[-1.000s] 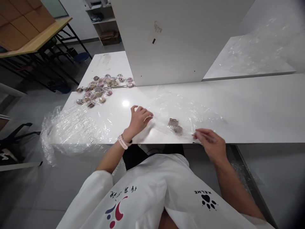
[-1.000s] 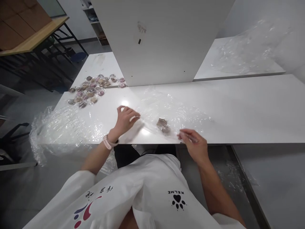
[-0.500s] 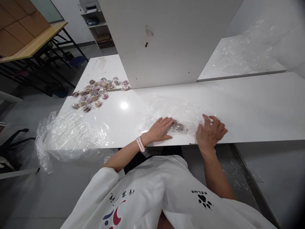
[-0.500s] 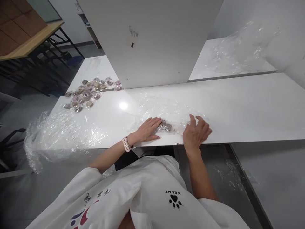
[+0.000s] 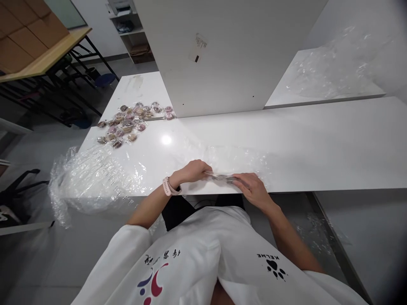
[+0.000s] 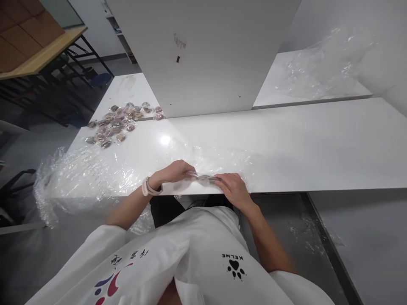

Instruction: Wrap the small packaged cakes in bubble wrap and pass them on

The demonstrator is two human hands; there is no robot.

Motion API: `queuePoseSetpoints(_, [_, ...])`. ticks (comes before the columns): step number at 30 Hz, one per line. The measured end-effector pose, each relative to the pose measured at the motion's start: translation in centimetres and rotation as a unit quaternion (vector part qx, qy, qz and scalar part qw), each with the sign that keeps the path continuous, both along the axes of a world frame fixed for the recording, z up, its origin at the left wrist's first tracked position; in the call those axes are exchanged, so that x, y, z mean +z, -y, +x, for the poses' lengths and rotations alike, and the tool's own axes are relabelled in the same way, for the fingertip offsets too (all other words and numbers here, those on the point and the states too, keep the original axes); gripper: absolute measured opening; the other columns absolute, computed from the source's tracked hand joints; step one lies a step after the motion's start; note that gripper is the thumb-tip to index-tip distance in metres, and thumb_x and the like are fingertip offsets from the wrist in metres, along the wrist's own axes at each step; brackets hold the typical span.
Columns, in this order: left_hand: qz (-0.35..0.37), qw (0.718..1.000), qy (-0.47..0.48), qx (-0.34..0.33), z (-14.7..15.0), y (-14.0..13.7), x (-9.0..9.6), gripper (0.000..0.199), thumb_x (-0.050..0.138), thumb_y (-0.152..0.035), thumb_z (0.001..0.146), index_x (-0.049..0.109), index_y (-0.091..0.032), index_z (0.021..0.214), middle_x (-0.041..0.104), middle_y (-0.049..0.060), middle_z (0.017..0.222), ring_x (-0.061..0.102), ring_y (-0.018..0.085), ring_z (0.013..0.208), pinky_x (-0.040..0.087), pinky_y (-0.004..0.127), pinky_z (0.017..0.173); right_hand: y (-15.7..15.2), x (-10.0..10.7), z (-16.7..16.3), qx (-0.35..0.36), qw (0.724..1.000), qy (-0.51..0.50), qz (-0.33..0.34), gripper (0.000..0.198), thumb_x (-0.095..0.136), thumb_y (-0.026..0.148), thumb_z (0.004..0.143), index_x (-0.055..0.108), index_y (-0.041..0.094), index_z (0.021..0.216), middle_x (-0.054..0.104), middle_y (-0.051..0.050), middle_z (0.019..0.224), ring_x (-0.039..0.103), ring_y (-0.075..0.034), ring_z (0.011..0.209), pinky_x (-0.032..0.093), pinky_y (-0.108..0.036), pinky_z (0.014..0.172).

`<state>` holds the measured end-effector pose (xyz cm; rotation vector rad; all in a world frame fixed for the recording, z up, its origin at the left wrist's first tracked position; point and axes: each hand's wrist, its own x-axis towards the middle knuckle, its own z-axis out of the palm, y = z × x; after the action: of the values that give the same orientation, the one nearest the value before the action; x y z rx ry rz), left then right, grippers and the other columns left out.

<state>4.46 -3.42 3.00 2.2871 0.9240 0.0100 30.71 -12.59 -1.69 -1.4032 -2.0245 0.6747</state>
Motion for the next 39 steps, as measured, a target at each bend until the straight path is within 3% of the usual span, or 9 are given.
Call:
queuePoseSetpoints(4, [-0.045,0.992,-0.064,0.094,-2.8,0.7,0.7,0.028,0.058,-0.038,0.091,0.060,-0.019,0.070,0.062,0.001,0.060,0.059,0.017,0.057,0.042,0.028,0.057,-1.1,0.6,-1.1,-0.022,0.989,-0.028,-0.143,0.039,0.051,0.060,0.093,0.067,0.026,0.102,0.064,0.001,0.071,0.057,-0.017,0.062,0.041,-0.029,0.060])
queuePoseSetpoints(8, [0.226,0.942,-0.085,0.231,-2.3,2.8,0.1,0.023,0.053,-0.011,0.088,0.063,-0.017,0.108,0.070,0.013,0.110,0.064,0.028,0.103,0.050,0.043,0.085,-3.2,-0.1,-2.1,-0.089,0.987,0.013,-0.132,0.041,0.058,0.062,0.087,0.066,0.024,0.099,0.059,0.002,0.066,0.055,-0.017,0.060,0.038,-0.028,0.058])
queuePoseSetpoints(11, [0.323,0.935,-0.003,0.147,-0.9,5.3,-1.3,0.050,0.045,-0.002,0.086,0.052,-0.017,0.133,0.053,0.013,0.145,0.046,0.028,0.137,0.037,0.051,0.112,-3.5,-0.3,-2.6,-0.114,0.990,0.050,-0.073,0.036,0.060,0.057,0.088,0.066,0.024,0.098,0.068,-0.003,0.085,0.060,-0.018,0.068,0.042,-0.030,0.063])
queuePoseSetpoints(14, [0.295,0.954,0.024,0.039,0.3,7.0,-3.3,0.060,0.046,-0.007,0.089,0.036,-0.015,0.147,0.043,0.014,0.155,0.034,0.028,0.147,0.027,0.051,0.120,-2.2,-0.1,-3.1,-0.118,0.988,0.083,0.061,0.030,0.055,0.049,0.095,0.068,0.022,0.100,0.070,-0.008,0.108,0.064,-0.024,0.093,0.046,-0.037,0.079])
queuePoseSetpoints(17, [0.269,0.960,0.039,0.073,0.8,7.3,-5.1,0.052,0.044,-0.015,0.096,0.036,-0.015,0.148,0.047,0.015,0.151,0.043,0.025,0.142,0.030,0.048,0.118,-0.4,0.0,-3.2,-0.033,0.984,0.104,0.141,0.031,0.057,0.045,0.095,0.067,0.023,0.113,0.068,-0.010,0.121,0.058,-0.028,0.115,0.042,-0.044,0.097])
queuePoseSetpoints(21, [0.248,0.957,0.082,0.130,1.0,6.2,-5.5,0.031,0.048,-0.023,0.100,0.055,-0.020,0.130,0.068,0.010,0.125,0.063,0.022,0.115,0.042,0.041,0.102,0.5,-0.7,-2.4,0.015,0.988,0.086,0.129,0.039,0.050,0.039,0.099,0.058,0.024,0.134,0.064,-0.009,0.130,0.058,-0.026,0.118,0.044,-0.042,0.097])
queuePoseSetpoints(28, [0.167,0.957,0.001,0.237,2.9,1.0,-3.7,0.031,0.046,-0.043,0.101,0.065,-0.019,0.105,0.071,0.005,0.082,0.064,0.020,0.073,0.043,0.029,0.066,-4.7,-0.6,-1.5,-0.107,0.991,0.073,-0.018,0.034,0.053,0.045,0.096,0.067,0.025,0.119,0.073,-0.004,0.089,0.065,-0.022,0.076,0.047,-0.034,0.069])
queuePoseSetpoints(34, [0.354,0.906,-0.033,0.229,3.6,2.5,-3.0,0.030,0.044,-0.011,0.096,0.061,-0.015,0.120,0.061,0.015,0.134,0.052,0.029,0.129,0.040,0.048,0.105,-4.9,0.4,-3.1,-0.164,0.954,0.178,0.176,0.026,0.054,0.037,0.096,0.070,0.019,0.105,0.068,-0.011,0.106,0.058,-0.029,0.100,0.041,-0.041,0.084])
queuePoseSetpoints(39, [0.332,0.926,-0.063,0.172,2.9,6.4,-4.6,0.060,0.038,-0.002,0.087,0.039,-0.009,0.147,0.039,0.017,0.157,0.025,0.029,0.151,0.018,0.057,0.124,-2.0,-1.5,-3.8,-0.118,0.973,0.124,0.156,0.028,0.053,0.039,0.098,0.066,0.020,0.114,0.065,-0.009,0.103,0.060,-0.023,0.094,0.044,-0.036,0.083])
